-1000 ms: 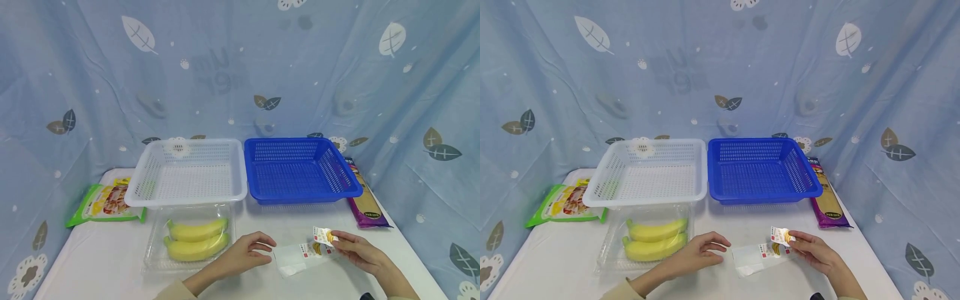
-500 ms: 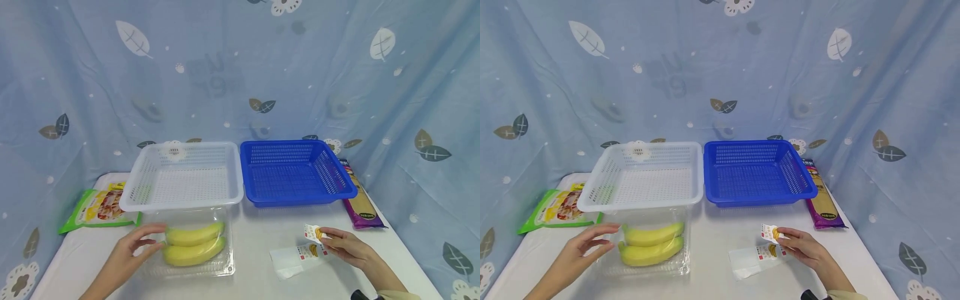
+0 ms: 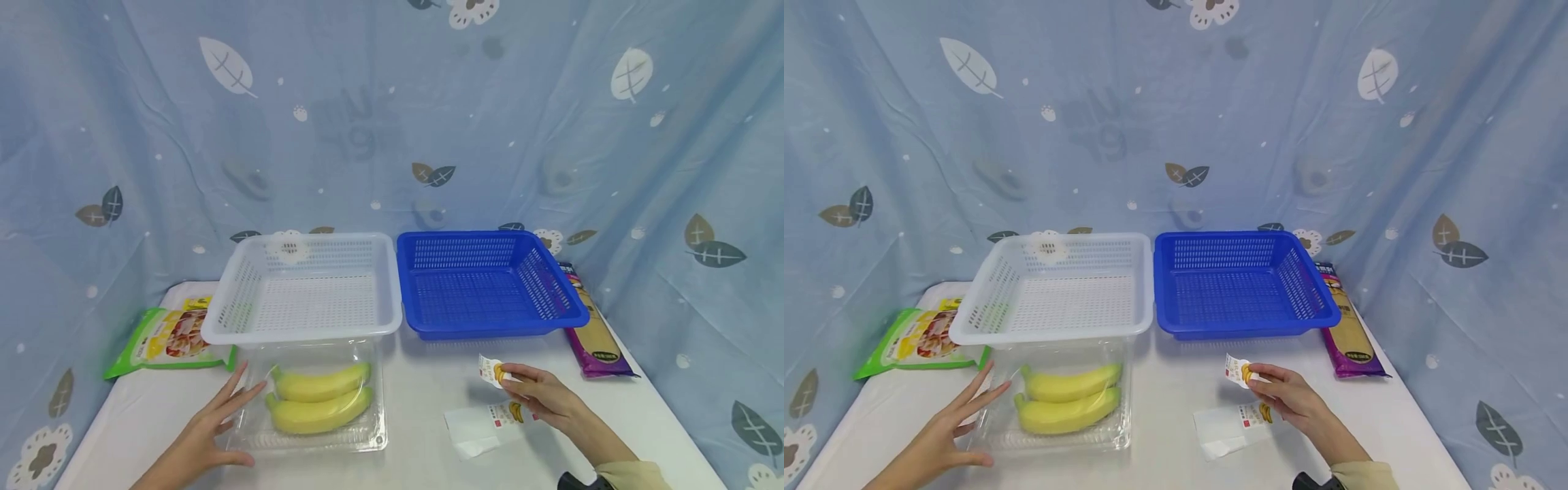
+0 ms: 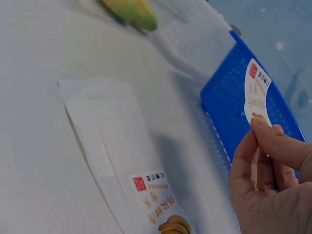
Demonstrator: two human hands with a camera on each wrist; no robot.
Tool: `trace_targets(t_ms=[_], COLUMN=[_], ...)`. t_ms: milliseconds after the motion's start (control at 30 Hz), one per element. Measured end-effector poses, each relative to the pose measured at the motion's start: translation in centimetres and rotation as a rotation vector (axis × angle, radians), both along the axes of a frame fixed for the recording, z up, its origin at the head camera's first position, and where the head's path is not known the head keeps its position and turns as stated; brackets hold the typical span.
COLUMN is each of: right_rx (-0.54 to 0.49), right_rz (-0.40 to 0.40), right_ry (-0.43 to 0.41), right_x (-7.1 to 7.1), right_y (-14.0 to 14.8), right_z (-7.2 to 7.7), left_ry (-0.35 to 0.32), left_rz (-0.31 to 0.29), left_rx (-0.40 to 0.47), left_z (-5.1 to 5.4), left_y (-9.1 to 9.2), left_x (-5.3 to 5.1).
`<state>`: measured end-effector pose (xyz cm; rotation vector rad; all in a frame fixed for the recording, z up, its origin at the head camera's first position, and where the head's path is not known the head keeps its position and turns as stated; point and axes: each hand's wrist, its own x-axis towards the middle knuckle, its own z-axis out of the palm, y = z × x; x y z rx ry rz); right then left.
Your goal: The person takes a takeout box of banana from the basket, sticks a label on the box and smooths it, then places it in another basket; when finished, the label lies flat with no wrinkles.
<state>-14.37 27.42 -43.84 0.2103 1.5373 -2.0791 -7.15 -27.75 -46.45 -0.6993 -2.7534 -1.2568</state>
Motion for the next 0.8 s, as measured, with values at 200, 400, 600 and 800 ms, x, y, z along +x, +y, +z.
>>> trace_targets(t_ms=[200, 400, 600, 800], right_rx=[0.073, 0.118, 0.152, 0.164], right_rz=[0.085, 0.16, 0.179, 0.169], right_ry=[0.057, 0.098, 0.135, 0.147], right_x=[-0.3, -0.2, -0.2, -0.2], right_y=[-1.6, -3.3, -5.0, -6.8], right_z=[0.1, 0.9, 1.6, 2.3], left_ry=[0.033, 0.012, 0.018, 0.014], left_rz=[0.053, 0.084, 0.087, 0.089], left_rx=[0.009, 0.0, 0.008, 0.009], left_z=[-0.4, -0.3, -0.1, 0.1], left_y=[0.4, 0.8, 0.9, 1.0], left_x=[0.0, -0.2, -0.2, -0.1])
